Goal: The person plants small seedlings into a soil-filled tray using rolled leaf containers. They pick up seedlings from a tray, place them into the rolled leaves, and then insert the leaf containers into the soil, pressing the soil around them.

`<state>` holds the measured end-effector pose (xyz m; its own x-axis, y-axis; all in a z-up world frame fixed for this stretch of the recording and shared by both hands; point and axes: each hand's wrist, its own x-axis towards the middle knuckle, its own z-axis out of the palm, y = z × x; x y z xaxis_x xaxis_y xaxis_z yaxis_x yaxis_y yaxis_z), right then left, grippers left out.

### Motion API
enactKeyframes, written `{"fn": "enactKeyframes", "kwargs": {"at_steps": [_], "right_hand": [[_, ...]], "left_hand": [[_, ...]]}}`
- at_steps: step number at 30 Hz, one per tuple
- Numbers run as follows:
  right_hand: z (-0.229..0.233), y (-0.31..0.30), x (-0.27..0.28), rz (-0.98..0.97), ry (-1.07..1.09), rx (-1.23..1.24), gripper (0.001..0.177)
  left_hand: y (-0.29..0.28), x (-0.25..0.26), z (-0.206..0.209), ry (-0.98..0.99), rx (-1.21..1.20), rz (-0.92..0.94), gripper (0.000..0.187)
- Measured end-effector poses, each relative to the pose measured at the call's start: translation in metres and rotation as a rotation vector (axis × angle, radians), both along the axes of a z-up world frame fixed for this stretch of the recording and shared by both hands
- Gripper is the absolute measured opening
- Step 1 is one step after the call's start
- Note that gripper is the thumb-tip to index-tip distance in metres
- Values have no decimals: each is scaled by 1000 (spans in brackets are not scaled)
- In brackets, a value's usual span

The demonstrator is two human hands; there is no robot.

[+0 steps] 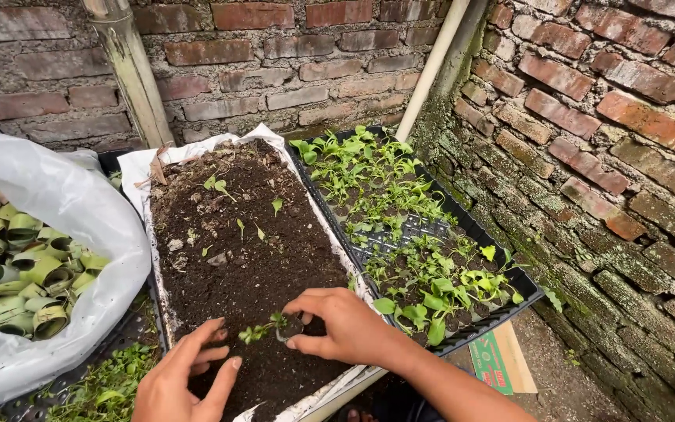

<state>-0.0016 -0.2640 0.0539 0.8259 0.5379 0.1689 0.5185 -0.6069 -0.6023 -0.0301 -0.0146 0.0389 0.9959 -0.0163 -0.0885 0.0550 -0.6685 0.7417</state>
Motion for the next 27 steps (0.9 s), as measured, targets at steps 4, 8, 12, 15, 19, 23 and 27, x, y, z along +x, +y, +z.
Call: {"fn": "enactKeyframes", "kwargs": {"at_steps": [4, 8, 12, 15, 19, 23, 27], "right_hand": [[11, -48, 13, -200, -46, -55, 38], [24, -110, 38, -538, 107, -157, 38], [11, -188, 73, -718, 262, -259, 38], [5, -222, 91, -781, 325, -333, 30], [1, -230, 99, -841, 444, -543, 45], [-38, -272, 118, -745, 313, -913, 47], [-36, -268, 118, -735, 296, -952, 49]], "left_hand": [[-1, -15, 8, -173, -65, 214, 52], [9, -8, -14, -265, 25, 188, 49], [19, 0, -28, -222, 59, 135, 50], [16, 3, -22, -91, 73, 119, 51], [11, 3, -15, 19, 135, 91, 53], [15, 7, -29, -1, 146, 37, 53], [21, 9, -39, -35, 139, -8, 54]]}}
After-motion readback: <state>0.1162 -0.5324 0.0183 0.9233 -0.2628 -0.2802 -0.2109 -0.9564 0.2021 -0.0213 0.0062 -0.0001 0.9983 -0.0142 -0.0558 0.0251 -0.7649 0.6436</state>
